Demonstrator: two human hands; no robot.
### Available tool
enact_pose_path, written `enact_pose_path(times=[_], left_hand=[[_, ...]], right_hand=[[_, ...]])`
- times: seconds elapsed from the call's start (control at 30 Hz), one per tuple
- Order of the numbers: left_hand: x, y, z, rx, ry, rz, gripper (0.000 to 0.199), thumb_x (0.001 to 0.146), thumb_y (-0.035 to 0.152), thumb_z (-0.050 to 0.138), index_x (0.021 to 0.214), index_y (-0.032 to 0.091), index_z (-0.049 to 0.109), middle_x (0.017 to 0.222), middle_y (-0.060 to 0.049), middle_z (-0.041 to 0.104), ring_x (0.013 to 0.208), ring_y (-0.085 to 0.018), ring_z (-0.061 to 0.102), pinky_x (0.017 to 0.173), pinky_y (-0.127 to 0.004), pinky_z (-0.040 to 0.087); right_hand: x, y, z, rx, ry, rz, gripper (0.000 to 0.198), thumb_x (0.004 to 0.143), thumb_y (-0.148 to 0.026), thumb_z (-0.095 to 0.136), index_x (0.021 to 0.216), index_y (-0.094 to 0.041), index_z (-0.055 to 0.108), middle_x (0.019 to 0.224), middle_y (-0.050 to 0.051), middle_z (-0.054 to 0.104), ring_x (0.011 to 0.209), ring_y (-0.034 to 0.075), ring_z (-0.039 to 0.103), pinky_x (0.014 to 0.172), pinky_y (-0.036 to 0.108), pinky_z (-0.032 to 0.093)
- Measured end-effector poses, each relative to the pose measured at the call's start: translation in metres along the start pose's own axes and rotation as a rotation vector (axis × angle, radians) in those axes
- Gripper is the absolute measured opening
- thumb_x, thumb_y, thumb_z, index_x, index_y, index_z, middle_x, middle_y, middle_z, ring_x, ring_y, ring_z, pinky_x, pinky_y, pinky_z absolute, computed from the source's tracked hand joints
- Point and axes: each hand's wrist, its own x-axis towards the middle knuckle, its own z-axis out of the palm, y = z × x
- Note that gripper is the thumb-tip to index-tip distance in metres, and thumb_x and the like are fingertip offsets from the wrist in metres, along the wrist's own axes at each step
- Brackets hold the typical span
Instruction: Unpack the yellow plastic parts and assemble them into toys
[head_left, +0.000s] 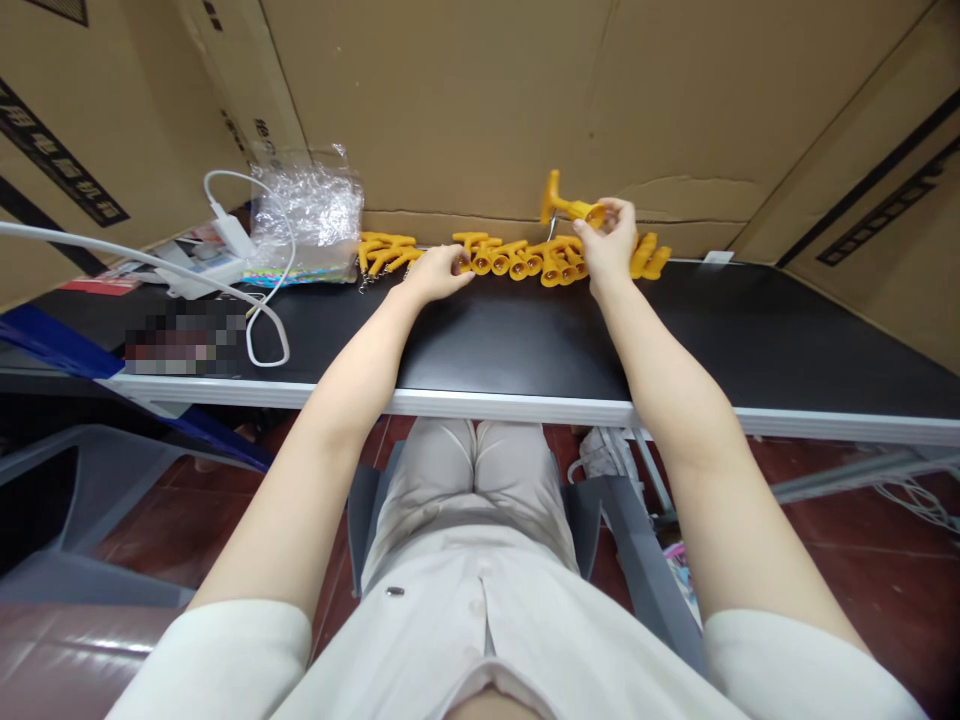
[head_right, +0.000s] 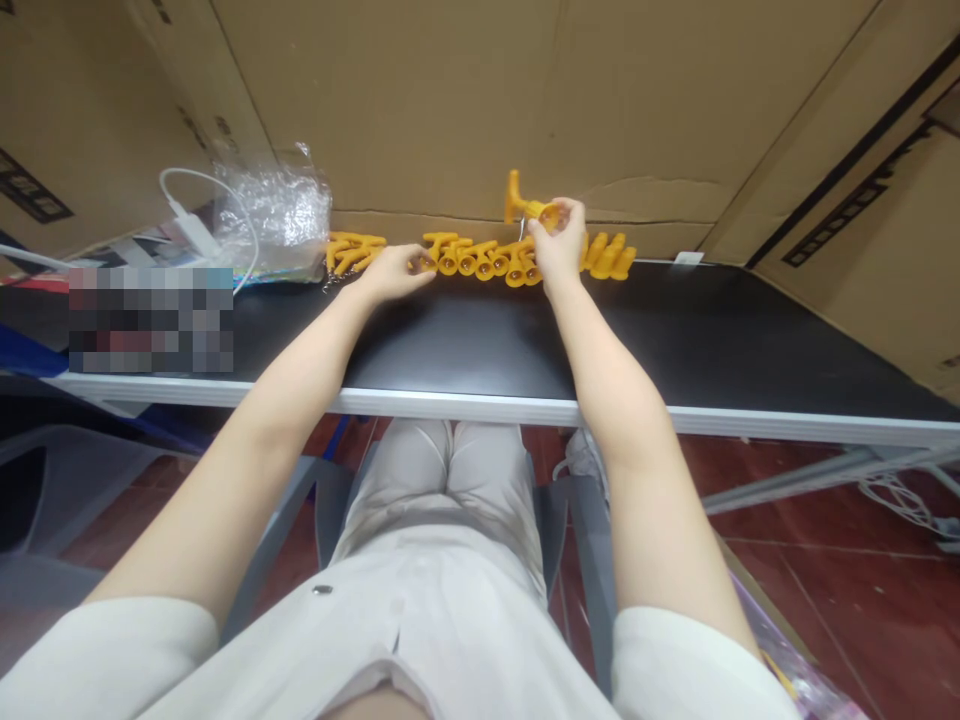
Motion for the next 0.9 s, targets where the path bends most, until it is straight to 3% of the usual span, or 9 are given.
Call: enact_pose_path(times=[0.07, 0.13, 0.33, 0.57, 0.73, 0.9], left_hand=[[0.000, 0.001, 0.001, 0.038, -0.051, 0.004, 0.033, 0.088, 0.035, 0.063, 0.112, 0.016, 0.077, 0.102, -0.010, 0.078, 0.097, -0.026, 0.072, 0.096, -0.038, 0.055], [0.000, 0.004, 0.001, 0.053, -0.076, 0.011, 0.034, 0.089, 0.034, 0.061, 0.110, 0.013, 0.078, 0.102, -0.011, 0.079, 0.096, -0.025, 0.071, 0.095, -0.036, 0.055], [0.000, 0.008, 0.001, 0.053, -0.110, 0.005, 0.033, 0.090, 0.032, 0.061, 0.110, 0.013, 0.079, 0.100, -0.010, 0.079, 0.095, -0.025, 0.071, 0.094, -0.035, 0.053], [-0.002, 0.010, 0.000, 0.054, -0.118, -0.011, 0.033, 0.091, 0.031, 0.061, 0.110, 0.012, 0.079, 0.102, -0.011, 0.079, 0.095, -0.025, 0.070, 0.093, -0.035, 0.053], [-0.004, 0.016, -0.002, 0.056, -0.131, -0.022, 0.033, 0.092, 0.031, 0.061, 0.111, 0.011, 0.079, 0.103, -0.011, 0.078, 0.096, -0.025, 0.070, 0.092, -0.035, 0.053], [-0.004, 0.016, -0.003, 0.056, -0.135, -0.020, 0.032, 0.092, 0.030, 0.061, 0.111, 0.011, 0.079, 0.105, -0.012, 0.079, 0.098, -0.025, 0.071, 0.093, -0.035, 0.053]], right_hand=[[0.003, 0.011, -0.005, -0.167, 0.179, -0.069, 0.045, 0.099, -0.043, 0.063, 0.140, -0.029, 0.051, 0.153, 0.011, 0.055, 0.152, 0.032, 0.048, 0.123, 0.057, 0.044], [0.002, 0.018, -0.005, -0.325, 0.250, -0.124, 0.043, 0.097, -0.035, 0.063, 0.138, -0.028, 0.053, 0.151, 0.013, 0.057, 0.147, 0.032, 0.053, 0.125, 0.057, 0.043], [-0.010, 0.021, 0.012, -0.552, 0.092, -0.215, 0.039, 0.098, -0.029, 0.057, 0.136, -0.025, 0.058, 0.144, 0.014, 0.063, 0.138, 0.033, 0.059, 0.123, 0.055, 0.044], [-0.018, 0.009, 0.013, -0.728, -0.009, -0.117, 0.047, 0.102, -0.025, 0.044, 0.147, -0.021, 0.055, 0.148, 0.013, 0.061, 0.139, 0.036, 0.059, 0.118, 0.055, 0.045], [-0.017, 0.011, 0.003, -0.796, -0.053, -0.032, 0.048, 0.102, -0.019, 0.042, 0.148, -0.015, 0.056, 0.158, 0.019, 0.054, 0.148, 0.038, 0.052, 0.127, 0.058, 0.033], [-0.014, 0.020, 0.001, -0.760, -0.068, 0.037, 0.048, 0.102, -0.021, 0.051, 0.149, -0.022, 0.059, 0.165, 0.013, 0.051, 0.157, 0.037, 0.043, 0.132, 0.067, 0.019]])
